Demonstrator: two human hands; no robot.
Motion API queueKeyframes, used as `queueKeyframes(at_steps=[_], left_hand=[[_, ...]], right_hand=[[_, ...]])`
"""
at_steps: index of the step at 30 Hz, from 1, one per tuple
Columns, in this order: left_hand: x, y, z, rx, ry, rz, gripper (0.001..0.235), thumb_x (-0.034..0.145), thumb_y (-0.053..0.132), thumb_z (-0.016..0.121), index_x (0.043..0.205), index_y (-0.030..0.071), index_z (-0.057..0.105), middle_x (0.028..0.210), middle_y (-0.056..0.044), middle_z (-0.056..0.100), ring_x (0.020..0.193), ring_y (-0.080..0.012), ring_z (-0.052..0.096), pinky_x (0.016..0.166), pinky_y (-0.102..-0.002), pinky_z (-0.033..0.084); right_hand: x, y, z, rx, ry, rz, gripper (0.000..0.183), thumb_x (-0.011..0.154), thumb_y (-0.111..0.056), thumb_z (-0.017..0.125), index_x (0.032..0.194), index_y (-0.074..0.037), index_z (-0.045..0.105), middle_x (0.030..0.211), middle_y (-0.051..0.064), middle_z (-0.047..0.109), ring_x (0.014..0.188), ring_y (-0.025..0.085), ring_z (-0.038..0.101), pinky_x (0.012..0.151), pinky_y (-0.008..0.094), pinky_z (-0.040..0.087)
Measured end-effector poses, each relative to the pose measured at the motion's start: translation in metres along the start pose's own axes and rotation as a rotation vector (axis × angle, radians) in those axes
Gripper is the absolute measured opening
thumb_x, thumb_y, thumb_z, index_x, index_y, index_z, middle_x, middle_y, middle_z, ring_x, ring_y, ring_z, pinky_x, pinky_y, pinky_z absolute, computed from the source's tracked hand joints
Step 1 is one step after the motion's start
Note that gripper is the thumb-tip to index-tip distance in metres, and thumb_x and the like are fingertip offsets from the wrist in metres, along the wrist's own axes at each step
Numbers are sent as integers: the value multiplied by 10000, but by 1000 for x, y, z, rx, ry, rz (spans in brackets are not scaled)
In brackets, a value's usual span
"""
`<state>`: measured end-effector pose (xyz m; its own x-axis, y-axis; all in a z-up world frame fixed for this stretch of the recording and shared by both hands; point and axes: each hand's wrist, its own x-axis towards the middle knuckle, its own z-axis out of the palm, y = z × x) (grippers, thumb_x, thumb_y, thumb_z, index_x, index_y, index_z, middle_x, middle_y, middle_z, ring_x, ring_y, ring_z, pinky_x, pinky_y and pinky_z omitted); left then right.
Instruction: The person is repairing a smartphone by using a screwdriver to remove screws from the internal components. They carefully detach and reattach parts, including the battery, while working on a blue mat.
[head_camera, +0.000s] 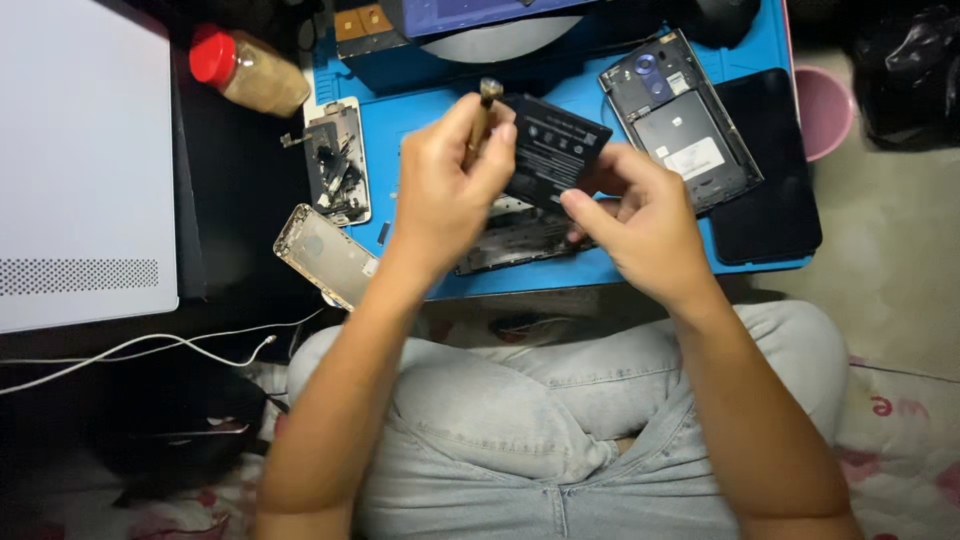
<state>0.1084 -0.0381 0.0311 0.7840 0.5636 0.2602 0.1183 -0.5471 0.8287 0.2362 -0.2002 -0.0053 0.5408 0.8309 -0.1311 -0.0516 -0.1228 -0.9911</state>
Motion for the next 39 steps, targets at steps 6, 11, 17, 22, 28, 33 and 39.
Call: queueKeyframes(at_steps=[6, 11, 17, 22, 28, 33, 39], left_hand=[[-38, -34, -4, -190, 180, 38, 122, 1017, 148, 720, 977, 87, 622, 581, 9, 484, 504, -113, 424, 489, -257, 402], [-56, -16, -38, 137, -76, 234, 561, 854, 298, 962, 961, 93, 451, 1068, -72, 514, 819, -256, 545, 628, -381, 481], [-64, -10, -37, 510, -336, 406, 459, 1019, 415, 779, 993, 91, 455, 1512, -36, 623, 1084, -285, 645, 465, -423, 489], [-65, -9, -36, 620, -251, 535, 348, 1109, 358, 658, 977, 93, 475, 1477, -60, 667, 993, -263, 630, 542, -356, 488], [-61, -20, -41, 416, -299, 362, 568, 818, 281, 962, 1075, 43, 515, 1382, -90, 669, 1058, -319, 651, 633, -417, 534], [-57, -28, -45, 421, -346, 35, 644, 747, 292, 999, 1128, 74, 528, 1242, 5, 653, 886, -209, 665, 708, -399, 516], [-54, -32, -36, 430, -368, 16, 604, 741, 290, 982, 1046, 87, 502, 1173, 2, 634, 917, -223, 609, 676, -421, 508]], right_hand=[[6, 19, -11, -197, 22, -310, 88, 1050, 26, 667, 1057, 49, 752, 770, 175, 712, 652, 255, 716, 580, 337, 594], [-2, -5, -4, -390, -59, -382, 94, 1042, -57, 713, 974, -6, 754, 761, 73, 637, 683, 186, 584, 670, 311, 460], [-7, -10, 10, -450, -151, -296, 83, 1006, -88, 723, 960, -30, 759, 873, 40, 723, 775, 140, 624, 721, 289, 453], [-8, -7, 19, -453, -107, -234, 98, 1007, -121, 736, 975, -42, 784, 889, 35, 749, 781, 126, 639, 720, 285, 473], [-5, -9, 9, -395, -127, -268, 321, 1044, -317, 633, 1176, -62, 777, 1111, 78, 788, 972, 167, 717, 827, 281, 511], [3, -12, -14, -851, -253, -475, 958, 691, -320, 987, 1483, 2, 554, 1461, 197, 626, 1357, 383, 561, 1164, 510, 424], [4, -6, -9, -939, -244, -415, 807, 712, -260, 960, 1413, -62, 612, 1352, 136, 687, 1282, 349, 576, 1079, 467, 434]])
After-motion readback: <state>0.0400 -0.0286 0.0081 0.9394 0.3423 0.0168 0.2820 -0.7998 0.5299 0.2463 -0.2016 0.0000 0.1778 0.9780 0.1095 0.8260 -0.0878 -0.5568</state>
